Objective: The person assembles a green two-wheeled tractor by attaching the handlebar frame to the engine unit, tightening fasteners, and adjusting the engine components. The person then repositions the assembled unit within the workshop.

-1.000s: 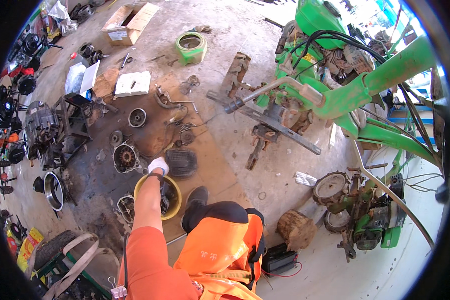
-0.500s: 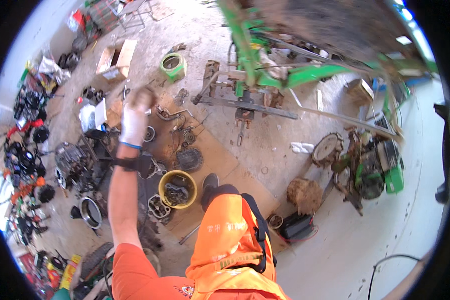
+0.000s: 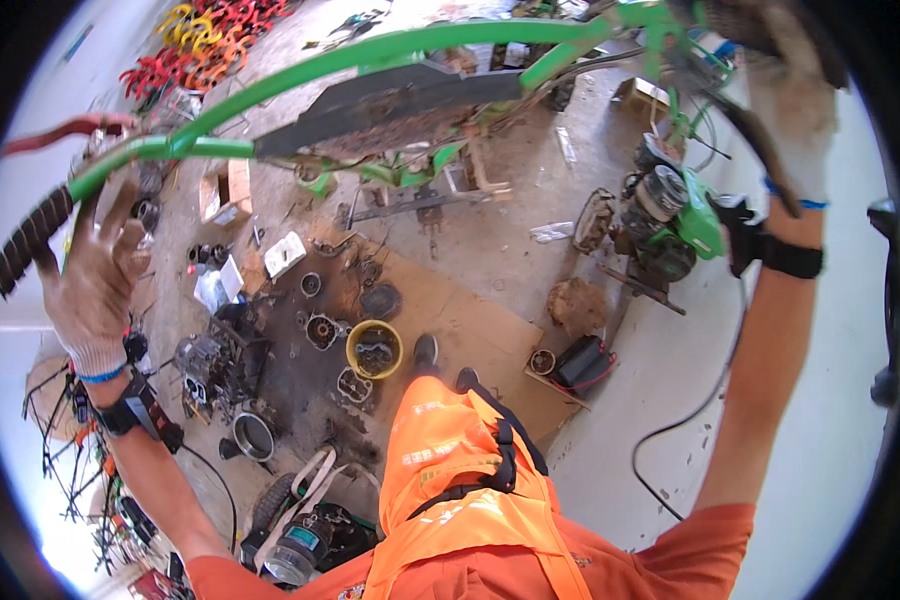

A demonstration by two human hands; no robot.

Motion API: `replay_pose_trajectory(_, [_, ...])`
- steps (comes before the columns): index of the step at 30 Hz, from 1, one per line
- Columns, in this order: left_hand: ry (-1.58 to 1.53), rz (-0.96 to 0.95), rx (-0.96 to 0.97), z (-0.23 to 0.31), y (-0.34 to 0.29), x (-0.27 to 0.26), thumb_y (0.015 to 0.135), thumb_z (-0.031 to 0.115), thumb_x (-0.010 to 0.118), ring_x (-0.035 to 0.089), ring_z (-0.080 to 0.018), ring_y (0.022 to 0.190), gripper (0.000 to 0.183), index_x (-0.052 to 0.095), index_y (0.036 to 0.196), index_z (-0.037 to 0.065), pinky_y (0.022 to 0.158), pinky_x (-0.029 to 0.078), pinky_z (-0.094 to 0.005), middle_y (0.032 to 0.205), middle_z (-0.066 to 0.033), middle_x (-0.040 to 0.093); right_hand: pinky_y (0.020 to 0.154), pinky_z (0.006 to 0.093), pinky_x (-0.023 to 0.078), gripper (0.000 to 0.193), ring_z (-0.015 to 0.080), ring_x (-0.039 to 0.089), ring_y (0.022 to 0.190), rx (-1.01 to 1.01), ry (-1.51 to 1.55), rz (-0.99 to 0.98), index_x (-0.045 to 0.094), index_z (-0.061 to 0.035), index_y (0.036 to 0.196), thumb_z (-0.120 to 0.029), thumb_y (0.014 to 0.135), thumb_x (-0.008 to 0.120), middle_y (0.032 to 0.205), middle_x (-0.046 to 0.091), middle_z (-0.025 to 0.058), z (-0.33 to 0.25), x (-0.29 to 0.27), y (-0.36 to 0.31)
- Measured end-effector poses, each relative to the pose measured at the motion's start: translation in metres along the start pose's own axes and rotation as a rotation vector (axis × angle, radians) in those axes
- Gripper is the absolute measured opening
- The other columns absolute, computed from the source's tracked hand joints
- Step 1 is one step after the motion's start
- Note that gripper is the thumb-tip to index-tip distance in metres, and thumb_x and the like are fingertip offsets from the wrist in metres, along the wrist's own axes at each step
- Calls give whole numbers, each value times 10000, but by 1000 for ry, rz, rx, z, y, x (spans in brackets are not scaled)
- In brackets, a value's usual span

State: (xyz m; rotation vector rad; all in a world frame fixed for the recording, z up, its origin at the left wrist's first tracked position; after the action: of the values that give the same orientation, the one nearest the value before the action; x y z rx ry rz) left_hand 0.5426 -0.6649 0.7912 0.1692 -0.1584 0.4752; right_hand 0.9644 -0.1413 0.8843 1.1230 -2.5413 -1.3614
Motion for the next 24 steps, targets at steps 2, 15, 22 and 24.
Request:
replay_pose_trajectory(2, [-149, 392, 43, 9, -7, -29, 1107, 673, 398, 483, -447, 1516, 943, 279, 1752, -5, 1219, 443, -588, 1782, -335, 308, 1153, 495, 521, 250, 297, 688, 1208, -156, -240, -11, 673, -71, 1327, -65, 1078, 656, 1299, 709, 134, -16, 17, -33])
replay_pose_trajectory(15, [148, 157, 499, 45, -16, 86, 1122, 600, 425, 420, -296, 931, 598, 413, 805, 94, 1113, 347, -495, 859, -87, 376, 1133, 512, 574, 115, 251, 683, 1127, 33, 483, 116, 612, -38, 1188, 24, 1091, 621, 1136, 701, 125, 18, -23, -67])
replay_pose_trajectory(22, [385, 98, 613, 46, 1, 233, 1140, 636, 315, 412, -259, 790, 646, 427, 777, 113, 1044, 384, -465, 755, -66, 392, 1144, 397, 547, 139, 236, 699, 1272, 7, -602, -34, 661, -65, 1223, -18, 1094, 639, 1314, 721, 66, 70, -120, -21])
replay_pose_trajectory(24, [407, 114, 628, 45, 10, 274, 1143, 679, 279, 402, -242, 709, 705, 444, 766, 107, 1007, 390, -467, 703, -61, 401, 977, 402, 590, 185, 236, 736, 1140, 265, -37, 65, 684, -69, 1247, -138, 1079, 718, 1208, 751, 80, 112, -146, -2])
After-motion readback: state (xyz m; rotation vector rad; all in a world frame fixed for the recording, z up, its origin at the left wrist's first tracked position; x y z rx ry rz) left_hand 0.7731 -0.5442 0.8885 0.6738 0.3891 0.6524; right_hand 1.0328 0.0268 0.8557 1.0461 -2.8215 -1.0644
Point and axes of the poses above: each hand's wrist, its own y-axis towards the middle knuckle, its own x-axis out of the palm, z = x × y, the point moved 7 cm from there along y, towards the middle knuckle
